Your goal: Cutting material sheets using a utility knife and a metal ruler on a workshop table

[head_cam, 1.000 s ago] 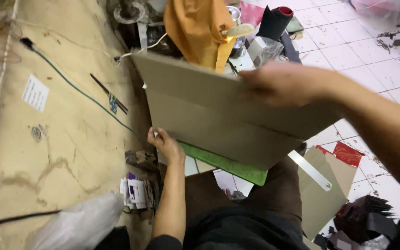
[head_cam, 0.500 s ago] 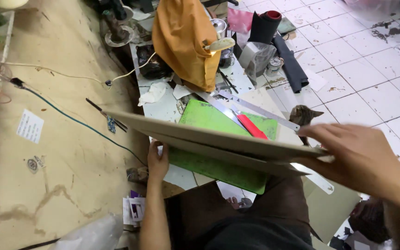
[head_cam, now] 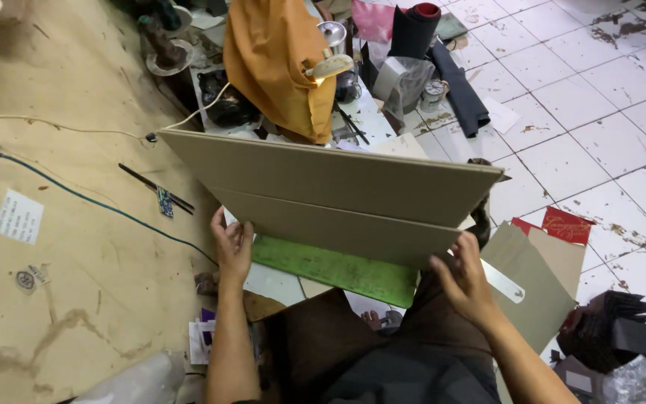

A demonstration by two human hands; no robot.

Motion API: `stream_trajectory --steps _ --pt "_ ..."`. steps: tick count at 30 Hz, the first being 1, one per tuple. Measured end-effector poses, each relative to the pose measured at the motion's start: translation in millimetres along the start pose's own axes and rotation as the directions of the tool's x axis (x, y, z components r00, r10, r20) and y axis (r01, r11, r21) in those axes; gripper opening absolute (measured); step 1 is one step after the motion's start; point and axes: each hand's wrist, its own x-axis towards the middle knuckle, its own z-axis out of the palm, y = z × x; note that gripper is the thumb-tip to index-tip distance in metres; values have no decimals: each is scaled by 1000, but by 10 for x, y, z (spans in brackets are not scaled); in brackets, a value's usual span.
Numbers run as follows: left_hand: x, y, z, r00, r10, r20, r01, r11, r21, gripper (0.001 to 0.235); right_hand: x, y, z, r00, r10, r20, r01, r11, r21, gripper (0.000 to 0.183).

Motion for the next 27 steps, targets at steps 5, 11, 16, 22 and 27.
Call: stream_trajectory --steps 5,11,16,22,27 --pt "395 -419 -133 957 290 -18 -290 956 -48 69 190 372 199 957 -278 -83 277 960 -31 27" --pt "378 -152 -190 937 309 -162 -334 928 -165 45 163 360 351 957 -247 -151 242 969 -56 50" --pt "261 231 -214 930 333 -159 -343 938 -42 37 194 -7 474 958 -248 -145 217 955 -200 81" --pt "234 461 -150 924 352 -151 -366 928 -72 38 143 48 468 954 -258 -151 219 947 -235 72" --pt "175 445 -238 906 384 -176 -402 913 -74 41 89 70 453 953 -250 -169 196 940 -280 69"
